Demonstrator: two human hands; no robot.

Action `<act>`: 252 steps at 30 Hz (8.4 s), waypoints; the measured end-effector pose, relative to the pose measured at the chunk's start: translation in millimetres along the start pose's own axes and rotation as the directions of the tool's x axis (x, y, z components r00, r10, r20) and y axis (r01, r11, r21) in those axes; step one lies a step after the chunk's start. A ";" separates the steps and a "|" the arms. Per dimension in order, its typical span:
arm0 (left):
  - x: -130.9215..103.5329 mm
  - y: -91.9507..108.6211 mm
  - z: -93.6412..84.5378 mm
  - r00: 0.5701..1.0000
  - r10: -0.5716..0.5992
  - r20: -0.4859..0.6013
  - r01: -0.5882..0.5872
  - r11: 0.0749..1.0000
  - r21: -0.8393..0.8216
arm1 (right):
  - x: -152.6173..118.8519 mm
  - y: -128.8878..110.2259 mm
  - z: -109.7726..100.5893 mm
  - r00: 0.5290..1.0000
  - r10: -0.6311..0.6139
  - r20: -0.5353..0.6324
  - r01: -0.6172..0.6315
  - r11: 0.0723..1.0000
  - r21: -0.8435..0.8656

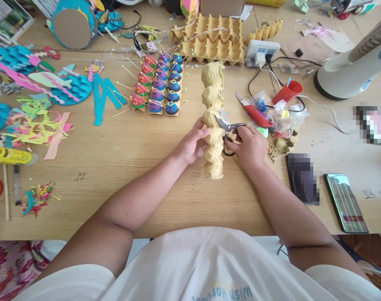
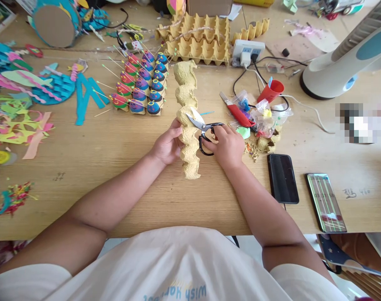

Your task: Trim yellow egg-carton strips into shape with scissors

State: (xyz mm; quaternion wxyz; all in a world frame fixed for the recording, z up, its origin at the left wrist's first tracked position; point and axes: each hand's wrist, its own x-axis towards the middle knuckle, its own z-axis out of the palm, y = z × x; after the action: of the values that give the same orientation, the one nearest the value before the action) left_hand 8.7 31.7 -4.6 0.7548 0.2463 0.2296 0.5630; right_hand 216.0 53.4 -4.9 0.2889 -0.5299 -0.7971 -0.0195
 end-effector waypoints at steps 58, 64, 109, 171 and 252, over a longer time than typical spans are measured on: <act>-0.3 -4.7 2.1 0.998 -0.059 -0.013 0.060 0.988 0.141 | -4.1 -18.0 4.9 0.895 0.204 0.396 -0.442 0.291 0.849; -0.7 0.8 -6.4 0.975 -0.164 -0.151 0.173 0.984 0.051 | -2.3 -11.3 4.2 0.965 0.197 0.172 -0.261 0.684 0.681; 7.5 1.8 -1.4 0.978 0.036 -0.205 -0.051 0.997 -0.066 | 4.4 -65.2 -39.7 0.869 0.260 0.421 -0.265 0.963 -0.046; 4.9 3.0 4.3 0.968 -0.093 -0.234 0.068 0.991 -0.114 | -10.8 -41.7 -18.7 0.820 0.219 0.529 -0.397 0.884 0.249; -0.1 8.5 -3.9 0.948 -0.233 -0.217 0.221 0.972 -0.082 | -11.1 -31.4 -4.5 0.933 0.154 0.324 -0.357 0.491 0.794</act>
State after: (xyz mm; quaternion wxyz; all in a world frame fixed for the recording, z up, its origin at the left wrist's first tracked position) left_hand 0.0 34.1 -2.3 0.7903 0.1311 0.3244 0.5030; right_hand 194.1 28.9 2.2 0.4216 -0.4358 -0.6442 0.4663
